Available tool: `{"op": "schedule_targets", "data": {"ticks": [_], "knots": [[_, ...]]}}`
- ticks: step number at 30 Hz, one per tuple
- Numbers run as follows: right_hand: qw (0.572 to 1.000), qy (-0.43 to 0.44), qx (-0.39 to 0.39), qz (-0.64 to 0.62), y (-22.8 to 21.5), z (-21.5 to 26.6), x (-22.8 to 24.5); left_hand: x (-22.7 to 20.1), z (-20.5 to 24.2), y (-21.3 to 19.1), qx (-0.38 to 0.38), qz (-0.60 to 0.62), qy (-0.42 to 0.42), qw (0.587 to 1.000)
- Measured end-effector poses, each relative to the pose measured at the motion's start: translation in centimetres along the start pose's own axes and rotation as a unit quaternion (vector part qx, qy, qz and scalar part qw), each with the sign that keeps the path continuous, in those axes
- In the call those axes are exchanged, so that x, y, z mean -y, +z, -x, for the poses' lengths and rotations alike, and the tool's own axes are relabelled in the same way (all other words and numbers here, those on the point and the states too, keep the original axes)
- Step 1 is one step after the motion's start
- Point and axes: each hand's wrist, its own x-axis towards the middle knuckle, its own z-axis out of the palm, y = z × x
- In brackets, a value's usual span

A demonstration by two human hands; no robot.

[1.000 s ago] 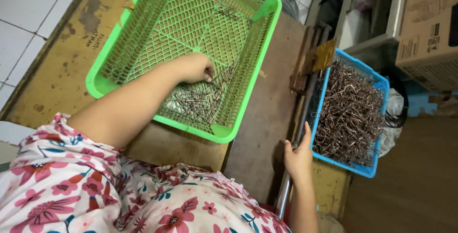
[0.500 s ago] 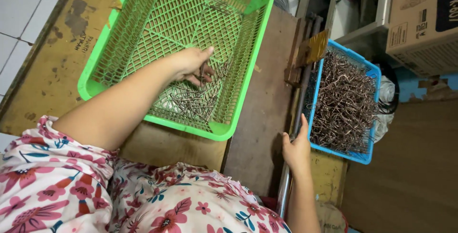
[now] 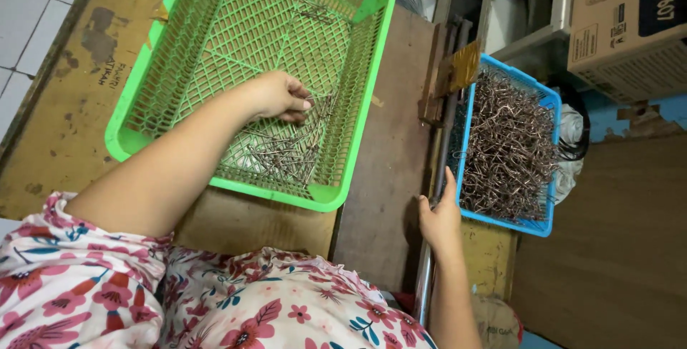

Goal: Sorting and aligning metal nails using a wooden block and metal bar before transferring them to a basket.

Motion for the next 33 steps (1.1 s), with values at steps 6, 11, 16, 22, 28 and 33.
{"op": "schedule_targets", "data": {"ticks": [6, 11, 16, 22, 28, 33], "knots": [[1.000, -0.015, -0.004, -0.015, -0.1, 0.3, 0.0, -0.1, -1.4, 0.4, 0.021, -0.042, -0.010, 0.999], [0.999, -0.025, 0.025, -0.005, -0.8, 0.9, -0.5, -3.3, -1.3, 1.0, 0.055, -0.029, 0.056, 0.997], [0.999, -0.025, 0.045, -0.015, -2.7, 1.9, 0.5, -9.2, -3.5, 5.9, -0.028, -0.368, 0.192, 0.910], [0.996, -0.029, 0.072, 0.039, -7.6, 3.6, 3.6, -10.6, -12.7, 11.7, -0.075, -0.518, 0.241, 0.817], [0.995, -0.023, 0.090, 0.048, -8.7, 3.4, 4.1, -10.0, -20.8, 13.4, -0.107, -0.550, 0.241, 0.792], [0.993, -0.020, 0.117, 0.022, -9.1, 3.6, 4.5, -13.0, -16.1, 14.3, -0.088, -0.548, 0.275, 0.785]]}}
